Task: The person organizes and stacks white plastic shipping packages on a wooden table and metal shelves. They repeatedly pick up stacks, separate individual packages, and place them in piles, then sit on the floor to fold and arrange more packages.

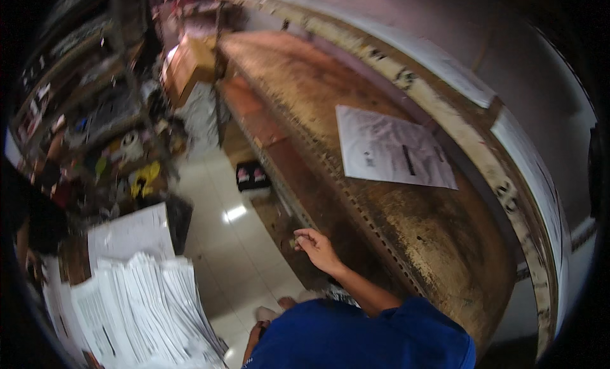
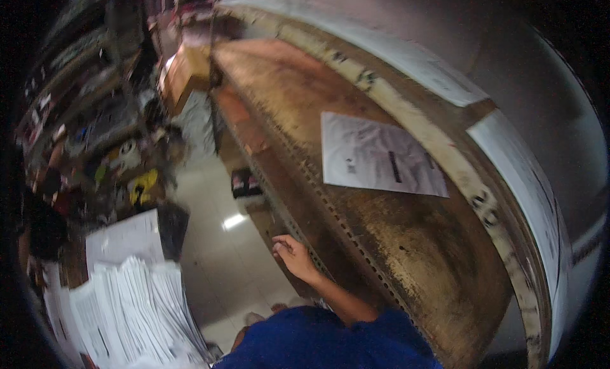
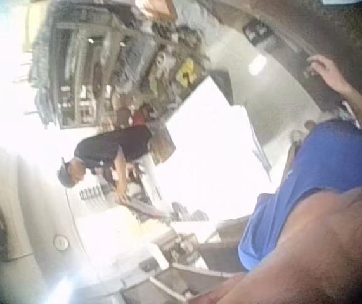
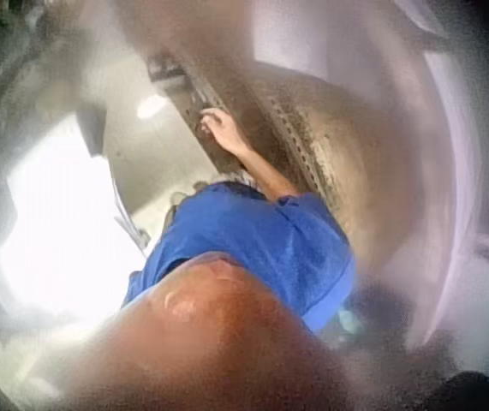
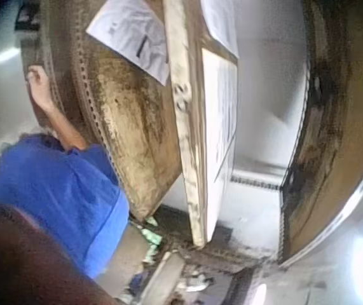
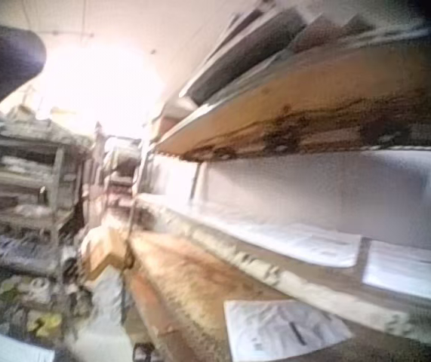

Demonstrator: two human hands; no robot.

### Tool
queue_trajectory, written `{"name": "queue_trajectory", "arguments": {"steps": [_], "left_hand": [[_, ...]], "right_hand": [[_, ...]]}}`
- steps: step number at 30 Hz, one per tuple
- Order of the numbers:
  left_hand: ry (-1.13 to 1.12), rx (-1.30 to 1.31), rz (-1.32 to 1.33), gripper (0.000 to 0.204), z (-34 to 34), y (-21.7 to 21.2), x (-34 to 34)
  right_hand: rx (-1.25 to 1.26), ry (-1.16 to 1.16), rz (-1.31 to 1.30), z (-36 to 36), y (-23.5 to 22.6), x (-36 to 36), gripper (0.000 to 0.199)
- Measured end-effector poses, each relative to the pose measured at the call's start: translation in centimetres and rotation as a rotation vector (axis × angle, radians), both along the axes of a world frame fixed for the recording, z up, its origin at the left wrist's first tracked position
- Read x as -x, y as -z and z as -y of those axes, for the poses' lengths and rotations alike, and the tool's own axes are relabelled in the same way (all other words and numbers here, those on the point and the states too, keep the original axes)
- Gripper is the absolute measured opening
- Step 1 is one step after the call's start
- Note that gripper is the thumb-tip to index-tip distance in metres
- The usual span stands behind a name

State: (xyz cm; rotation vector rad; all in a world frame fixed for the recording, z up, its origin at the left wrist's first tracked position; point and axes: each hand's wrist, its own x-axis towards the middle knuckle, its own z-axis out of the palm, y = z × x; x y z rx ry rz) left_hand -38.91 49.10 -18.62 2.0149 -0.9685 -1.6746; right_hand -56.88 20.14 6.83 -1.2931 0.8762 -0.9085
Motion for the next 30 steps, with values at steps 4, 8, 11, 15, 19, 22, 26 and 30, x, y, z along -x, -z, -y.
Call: {"name": "queue_trajectory", "arguments": {"steps": [4,8,11,15,19,22,26,30], "left_hand": [[0.031,0.123,-0.097,0.057,7.2,-8.4,0.8],[0.063,0.293,-0.097,0.058,10.2,-12.8,0.0],[0.186,0.374,-0.072,0.057,11.0,-15.7,-0.6],[0.355,0.356,-0.138,0.057,12.5,-18.2,-0.6],[0.378,0.509,-0.146,0.054,15.6,-18.8,-0.3],[0.416,0.571,-0.12,0.052,18.7,-21.2,0.9],[0.401,0.674,-0.133,0.043,22.8,-24.2,2.8],[0.29,0.9,-0.218,0.03,27.1,-29.3,3.0]], "right_hand": [[0.391,0.064,-0.205,0.2,-11.7,3.1,0.028],[0.969,0.071,-0.423,-3.5,-24.9,4.2,0.034],[1.309,0.152,-0.724,-8.5,-32.2,7.4,0.04],[1.502,0.612,-1.033,-15.6,-37.1,12.7,0.041],[1.316,1.111,-1.715,-19.7,-39.5,17.0,0.049],[1.129,1.23,-1.968,-21.1,-39.8,19.5,0.051],[0.917,1.231,-1.849,-24.0,-40.7,22.2,0.053],[0.786,1.263,-1.771,-26.0,-42.1,26.9,0.054]]}}
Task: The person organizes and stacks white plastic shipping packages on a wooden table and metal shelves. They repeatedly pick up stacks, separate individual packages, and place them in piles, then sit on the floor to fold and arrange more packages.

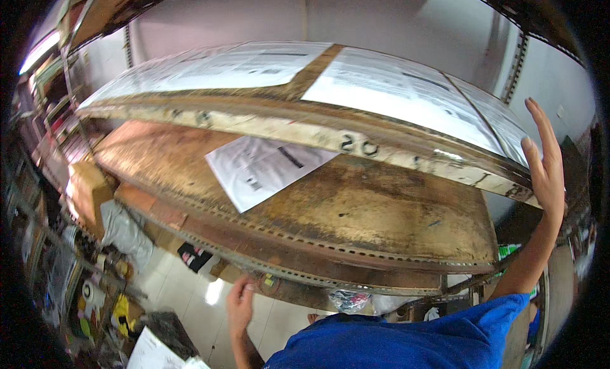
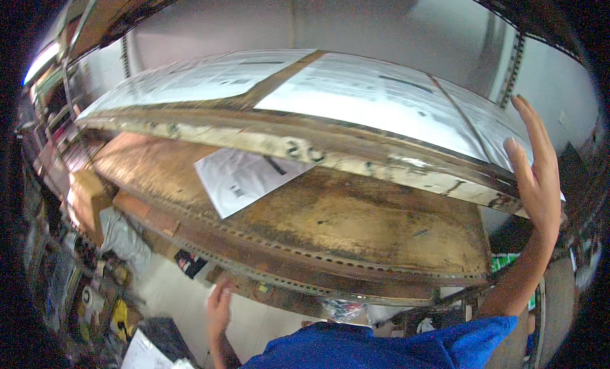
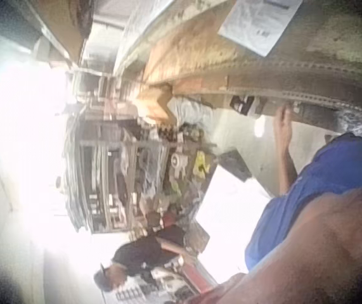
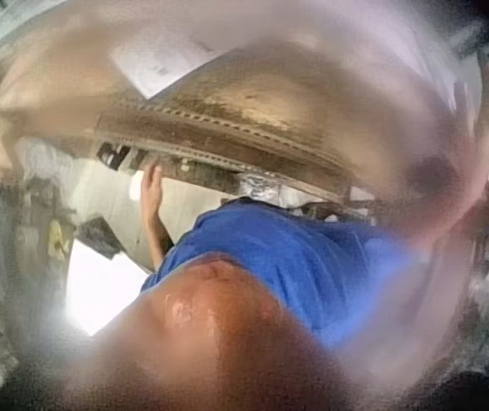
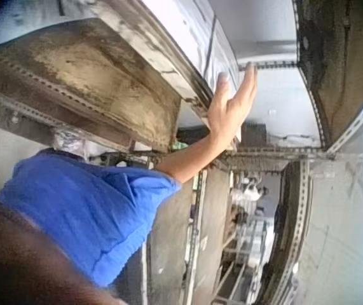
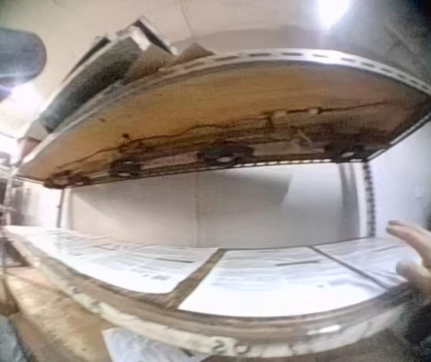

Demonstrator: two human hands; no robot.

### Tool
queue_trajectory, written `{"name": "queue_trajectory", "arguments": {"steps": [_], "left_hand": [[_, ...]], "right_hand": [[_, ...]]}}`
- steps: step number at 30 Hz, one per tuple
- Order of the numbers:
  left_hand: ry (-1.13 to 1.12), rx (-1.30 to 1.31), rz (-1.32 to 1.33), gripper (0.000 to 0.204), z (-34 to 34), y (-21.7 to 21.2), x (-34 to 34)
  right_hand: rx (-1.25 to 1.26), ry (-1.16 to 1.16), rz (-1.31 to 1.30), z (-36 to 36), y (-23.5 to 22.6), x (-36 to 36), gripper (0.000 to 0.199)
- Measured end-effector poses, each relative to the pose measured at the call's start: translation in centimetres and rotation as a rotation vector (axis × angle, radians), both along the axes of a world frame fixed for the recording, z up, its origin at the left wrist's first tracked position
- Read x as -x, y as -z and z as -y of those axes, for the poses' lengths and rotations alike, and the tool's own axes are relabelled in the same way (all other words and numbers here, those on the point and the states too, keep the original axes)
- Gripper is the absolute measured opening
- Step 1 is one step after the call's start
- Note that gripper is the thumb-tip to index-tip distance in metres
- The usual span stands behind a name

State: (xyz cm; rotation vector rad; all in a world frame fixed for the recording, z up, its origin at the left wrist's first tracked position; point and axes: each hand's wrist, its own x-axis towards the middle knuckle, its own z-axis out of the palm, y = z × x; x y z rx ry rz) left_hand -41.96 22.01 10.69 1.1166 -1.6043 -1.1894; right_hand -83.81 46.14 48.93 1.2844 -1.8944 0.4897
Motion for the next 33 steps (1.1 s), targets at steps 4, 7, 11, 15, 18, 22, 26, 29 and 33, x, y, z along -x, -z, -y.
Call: {"name": "queue_trajectory", "arguments": {"steps": [4,7,11,15,18,22,26,29,33], "left_hand": [[-0.047,0.489,-0.035,0.034,3.6,-11.9,-0.1],[0.108,0.931,-0.182,0.037,3.6,-22.4,4.0],[0.41,1.232,-0.099,0.04,3.1,-31.7,9.6],[0.614,1.497,0.152,0.055,5.0,-36.5,15.9],[0.672,1.51,0.259,0.062,5.5,-37.4,19.4],[0.769,1.458,0.442,0.069,4.9,-37.5,20.8],[0.72,1.486,0.453,0.073,5.0,-37.1,21.3],[0.713,1.496,0.422,0.072,5.4,-36.8,21.1],[0.735,1.484,0.346,0.07,5.6,-36.7,21.1]], "right_hand": [[-0.02,0.131,0.07,-1.8,-1.2,3.5,0.057],[-0.171,0.241,0.144,-4.5,-1.1,5.3,0.06],[-0.292,0.127,0.498,-4.9,-0.3,4.8,0.063],[-0.343,0.139,0.439,-5.2,-0.6,4.5,0.064],[-0.35,0.087,0.444,-5.2,-0.7,4.6,0.068],[-0.341,-0.006,0.47,-5.8,-0.7,4.4,0.087],[-0.315,-0.07,0.517,-6.3,-1.1,4.3,0.089],[-0.273,-0.045,0.515,-5.6,-1.0,4.2,0.086],[-0.224,-0.047,0.452,-5.6,-0.7,3.9,0.068]]}}
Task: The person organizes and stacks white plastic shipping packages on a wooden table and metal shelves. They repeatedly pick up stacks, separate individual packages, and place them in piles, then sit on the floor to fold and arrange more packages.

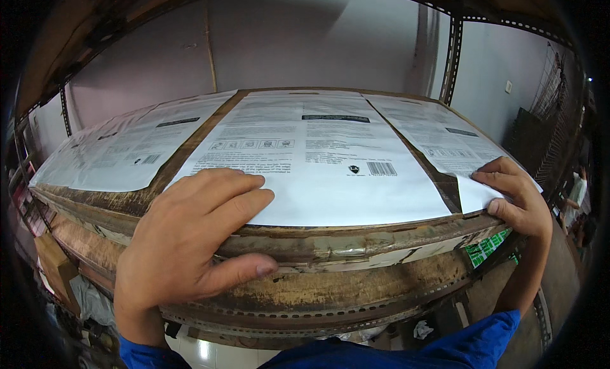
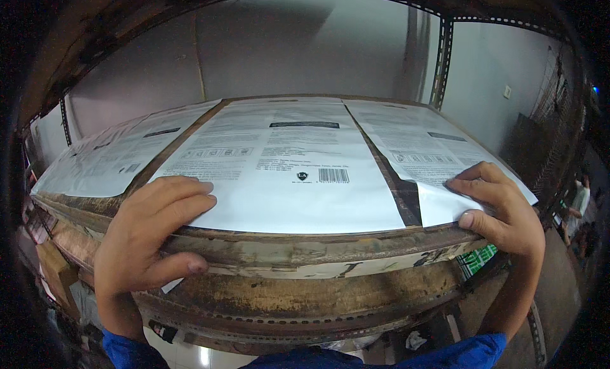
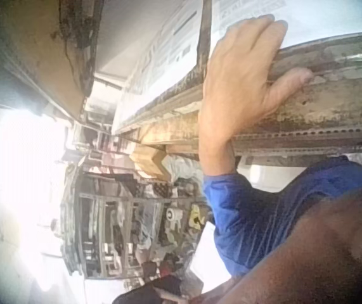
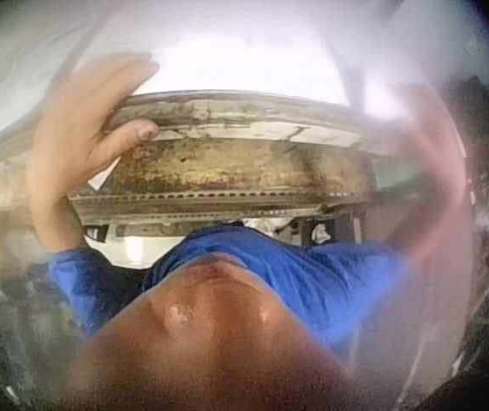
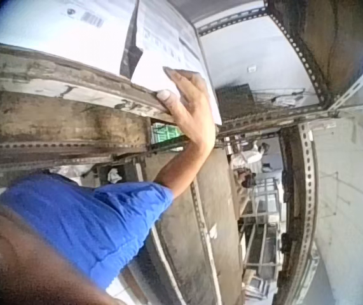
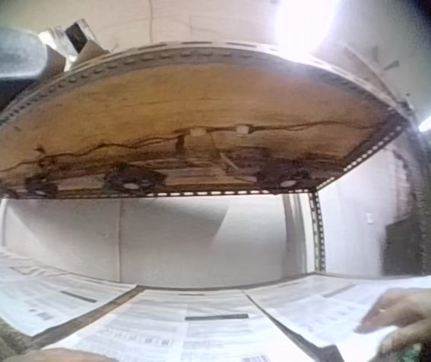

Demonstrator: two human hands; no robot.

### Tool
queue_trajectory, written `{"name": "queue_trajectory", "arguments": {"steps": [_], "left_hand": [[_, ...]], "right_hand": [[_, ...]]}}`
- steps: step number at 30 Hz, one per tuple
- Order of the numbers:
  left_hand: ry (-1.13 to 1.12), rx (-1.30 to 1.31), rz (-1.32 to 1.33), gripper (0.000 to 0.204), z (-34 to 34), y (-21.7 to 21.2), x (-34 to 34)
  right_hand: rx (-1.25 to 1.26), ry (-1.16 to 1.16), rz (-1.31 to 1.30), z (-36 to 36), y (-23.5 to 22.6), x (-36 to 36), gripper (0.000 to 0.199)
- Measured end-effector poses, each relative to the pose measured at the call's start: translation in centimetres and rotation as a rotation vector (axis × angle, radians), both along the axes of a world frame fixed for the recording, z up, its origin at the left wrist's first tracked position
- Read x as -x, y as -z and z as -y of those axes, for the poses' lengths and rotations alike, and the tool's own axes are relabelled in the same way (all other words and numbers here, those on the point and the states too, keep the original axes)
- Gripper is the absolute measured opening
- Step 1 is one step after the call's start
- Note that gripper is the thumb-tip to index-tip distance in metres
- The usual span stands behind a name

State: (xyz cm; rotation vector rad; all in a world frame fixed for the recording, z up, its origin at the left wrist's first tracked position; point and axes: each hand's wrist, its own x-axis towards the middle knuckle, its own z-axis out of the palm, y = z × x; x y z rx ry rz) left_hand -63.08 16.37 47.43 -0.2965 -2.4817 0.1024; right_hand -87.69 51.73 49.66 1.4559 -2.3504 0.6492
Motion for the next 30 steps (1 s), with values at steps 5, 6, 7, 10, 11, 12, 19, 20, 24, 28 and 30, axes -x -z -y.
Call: {"name": "queue_trajectory", "arguments": {"steps": [5,6,7,10,11,12,19,20,24,28,30], "left_hand": [[-0.023,-0.027,-0.044,0.063,-0.3,-0.5,-1.6],[-0.018,-0.021,-0.05,0.062,-0.3,-0.4,-1.6],[-0.016,-0.014,-0.057,0.06,-0.4,-0.4,-1.8],[0.045,-0.044,-0.077,0.054,-0.1,0.5,0.0],[0.054,-0.05,-0.081,0.053,-0.2,0.4,0.2],[0.043,-0.051,-0.066,0.052,-0.3,0.4,0.1],[0.031,-0.082,-0.054,0.045,-0.2,0.3,-0.6],[0.031,-0.085,-0.055,0.044,-0.3,0.2,-0.9],[-0.042,-0.155,-0.078,0.055,-0.7,0.0,-1.3],[-0.016,-0.34,-0.33,0.071,-1.0,0.3,-0.6],[-0.029,-0.326,-0.413,0.072,-0.9,0.1,-0.9]], "right_hand": [[0.0,0.062,-0.113,0.6,-0.3,0.3,0.046],[0.046,0.025,-0.236,0.5,-0.1,1.2,0.038],[0.175,0.062,-0.135,0.5,0.1,2.1,0.038],[0.443,0.233,0.014,-0.1,-0.6,4.1,0.04],[0.616,0.2,0.051,0.5,-0.8,4.8,0.038],[0.653,0.178,0.043,1.6,-1.6,4.7,0.04],[0.269,-0.065,0.021,9.9,-4.6,0.4,0.046],[0.206,-0.081,-0.008,11.3,-4.7,-0.5,0.046],[0.021,-0.217,0.027,15.9,-5.3,-4.5,0.043],[-0.149,-0.331,-0.045,18.8,-5.4,-7.8,0.042],[-0.226,-0.396,-0.073,19.8,-5.2,-9.5,0.041]]}}
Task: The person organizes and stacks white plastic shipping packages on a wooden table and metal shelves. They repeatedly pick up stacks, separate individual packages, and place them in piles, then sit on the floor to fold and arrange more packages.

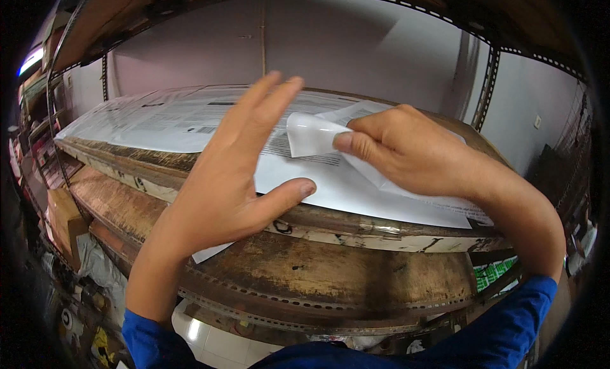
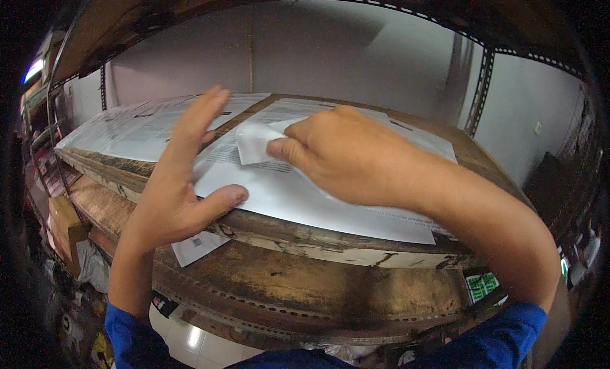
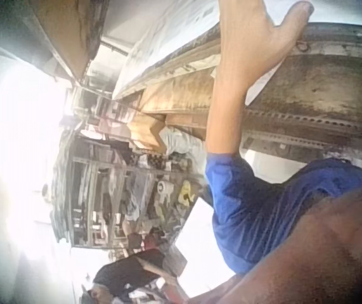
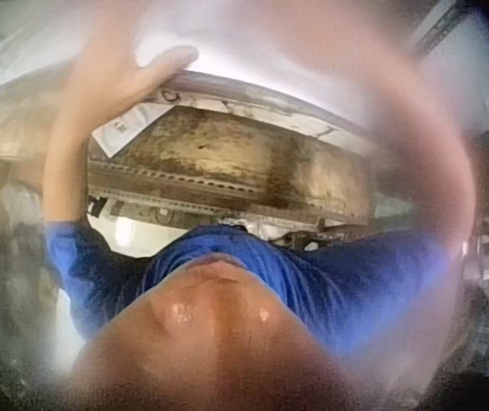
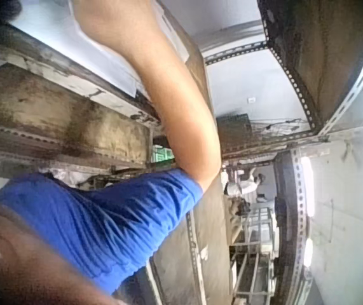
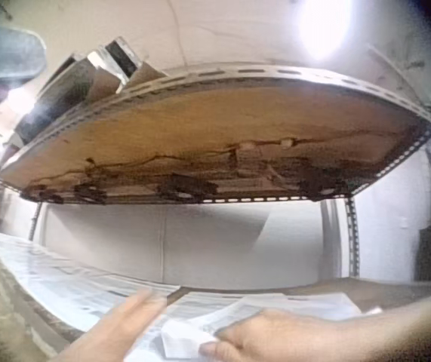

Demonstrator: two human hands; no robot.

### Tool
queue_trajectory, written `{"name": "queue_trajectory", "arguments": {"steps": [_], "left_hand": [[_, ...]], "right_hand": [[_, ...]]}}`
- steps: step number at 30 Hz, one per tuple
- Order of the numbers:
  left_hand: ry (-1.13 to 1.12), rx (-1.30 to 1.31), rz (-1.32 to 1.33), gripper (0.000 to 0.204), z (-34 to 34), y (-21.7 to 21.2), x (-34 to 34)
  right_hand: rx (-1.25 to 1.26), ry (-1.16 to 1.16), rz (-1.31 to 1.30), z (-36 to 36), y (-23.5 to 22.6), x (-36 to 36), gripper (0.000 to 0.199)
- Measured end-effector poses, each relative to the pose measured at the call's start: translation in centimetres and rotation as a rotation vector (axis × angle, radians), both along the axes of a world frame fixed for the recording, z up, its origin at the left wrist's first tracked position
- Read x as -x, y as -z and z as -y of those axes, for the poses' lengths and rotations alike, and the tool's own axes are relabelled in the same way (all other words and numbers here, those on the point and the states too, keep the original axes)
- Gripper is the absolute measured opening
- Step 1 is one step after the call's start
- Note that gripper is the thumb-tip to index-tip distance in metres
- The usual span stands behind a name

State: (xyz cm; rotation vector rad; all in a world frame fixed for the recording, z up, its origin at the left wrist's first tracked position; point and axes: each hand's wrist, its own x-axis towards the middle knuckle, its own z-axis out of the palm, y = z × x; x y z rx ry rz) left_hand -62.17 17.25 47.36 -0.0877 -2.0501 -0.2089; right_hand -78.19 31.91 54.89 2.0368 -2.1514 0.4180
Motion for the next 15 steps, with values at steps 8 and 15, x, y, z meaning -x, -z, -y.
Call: {"name": "queue_trajectory", "arguments": {"steps": [8,15], "left_hand": [[-0.132,0.219,0.218,0.018,2.5,-1.0,-0.8],[-0.128,0.262,0.397,0.028,3.9,-1.8,-4.2]], "right_hand": [[-0.096,-0.172,-0.018,-0.8,-1.0,-2.4,0.046],[-0.289,-0.009,-0.32,-5.6,0.4,-1.5,0.072]]}}
